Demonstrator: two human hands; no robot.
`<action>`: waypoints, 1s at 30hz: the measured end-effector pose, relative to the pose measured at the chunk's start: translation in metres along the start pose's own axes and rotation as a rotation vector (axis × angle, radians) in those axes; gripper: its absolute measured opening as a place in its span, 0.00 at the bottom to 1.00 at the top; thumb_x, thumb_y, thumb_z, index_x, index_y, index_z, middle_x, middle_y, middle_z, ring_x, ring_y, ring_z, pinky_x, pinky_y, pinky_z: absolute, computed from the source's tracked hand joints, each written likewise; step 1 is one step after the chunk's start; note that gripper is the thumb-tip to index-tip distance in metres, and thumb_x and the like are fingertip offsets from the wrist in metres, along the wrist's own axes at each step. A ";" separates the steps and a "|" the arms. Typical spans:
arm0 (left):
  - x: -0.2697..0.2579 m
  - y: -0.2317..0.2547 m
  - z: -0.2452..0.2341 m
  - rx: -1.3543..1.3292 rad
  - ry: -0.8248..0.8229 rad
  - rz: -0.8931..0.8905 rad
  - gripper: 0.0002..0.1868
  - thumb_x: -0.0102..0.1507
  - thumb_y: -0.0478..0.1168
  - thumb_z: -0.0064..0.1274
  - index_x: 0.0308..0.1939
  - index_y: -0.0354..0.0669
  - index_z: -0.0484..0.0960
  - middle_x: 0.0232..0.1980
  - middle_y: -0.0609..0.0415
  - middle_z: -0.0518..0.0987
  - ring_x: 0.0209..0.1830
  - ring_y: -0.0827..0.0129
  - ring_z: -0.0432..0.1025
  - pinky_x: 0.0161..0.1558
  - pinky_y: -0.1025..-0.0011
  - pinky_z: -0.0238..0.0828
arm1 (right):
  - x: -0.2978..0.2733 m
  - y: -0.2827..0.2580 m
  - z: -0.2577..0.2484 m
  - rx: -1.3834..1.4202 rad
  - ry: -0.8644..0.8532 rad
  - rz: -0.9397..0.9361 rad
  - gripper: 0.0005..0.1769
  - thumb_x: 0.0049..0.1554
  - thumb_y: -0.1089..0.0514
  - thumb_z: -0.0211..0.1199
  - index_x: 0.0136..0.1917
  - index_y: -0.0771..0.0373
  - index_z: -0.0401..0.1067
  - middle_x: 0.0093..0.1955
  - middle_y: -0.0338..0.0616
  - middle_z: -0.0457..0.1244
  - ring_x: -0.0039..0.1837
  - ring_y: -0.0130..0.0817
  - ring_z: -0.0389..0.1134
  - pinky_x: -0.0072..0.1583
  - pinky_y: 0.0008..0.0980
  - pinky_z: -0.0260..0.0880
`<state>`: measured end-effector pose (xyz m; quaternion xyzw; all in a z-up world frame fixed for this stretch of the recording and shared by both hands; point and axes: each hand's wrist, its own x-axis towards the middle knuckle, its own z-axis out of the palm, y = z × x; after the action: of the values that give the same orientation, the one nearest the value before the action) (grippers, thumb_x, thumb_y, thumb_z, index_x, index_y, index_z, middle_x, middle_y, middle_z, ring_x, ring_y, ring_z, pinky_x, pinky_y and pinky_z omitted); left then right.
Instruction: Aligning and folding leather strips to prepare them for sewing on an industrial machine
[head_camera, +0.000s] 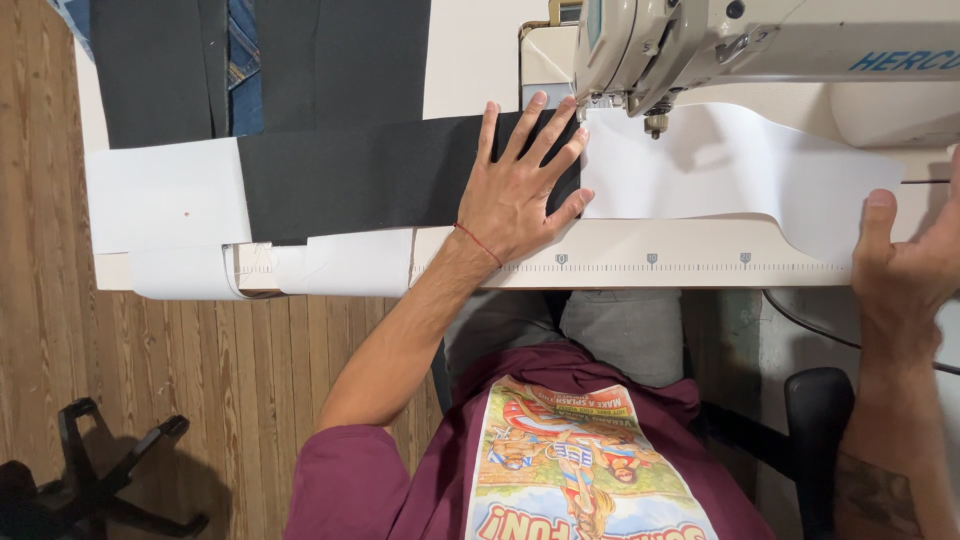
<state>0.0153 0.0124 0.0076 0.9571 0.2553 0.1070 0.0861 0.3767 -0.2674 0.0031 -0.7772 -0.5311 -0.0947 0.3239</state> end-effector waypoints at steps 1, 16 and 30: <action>0.000 0.000 0.000 0.004 0.001 -0.003 0.38 0.82 0.70 0.37 0.88 0.56 0.73 0.97 0.53 0.54 0.98 0.50 0.45 0.91 0.25 0.31 | 0.000 -0.004 0.001 0.031 0.027 0.015 0.33 0.78 0.76 0.68 0.90 0.95 0.62 0.86 0.91 0.61 0.86 0.81 0.62 0.85 0.63 0.59; -0.007 -0.011 -0.006 -0.049 0.041 0.058 0.35 0.84 0.65 0.36 0.85 0.47 0.75 0.95 0.58 0.60 0.97 0.56 0.50 0.93 0.31 0.35 | 0.019 -0.207 0.090 0.148 -0.341 -0.444 0.28 0.77 0.57 0.69 0.85 0.72 0.74 0.87 0.59 0.66 0.89 0.56 0.66 0.89 0.56 0.62; -0.003 -0.024 -0.008 0.007 -0.014 0.098 0.42 0.83 0.71 0.41 0.91 0.47 0.71 0.97 0.58 0.55 0.98 0.60 0.45 0.94 0.32 0.34 | 0.021 -0.201 0.096 0.018 -0.339 -0.481 0.26 0.76 0.53 0.74 0.81 0.69 0.79 0.87 0.54 0.68 0.87 0.50 0.69 0.90 0.57 0.59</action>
<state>-0.0007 0.0323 0.0097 0.9694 0.2078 0.1036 0.0790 0.1884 -0.1479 0.0205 -0.6309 -0.7473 -0.0328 0.2057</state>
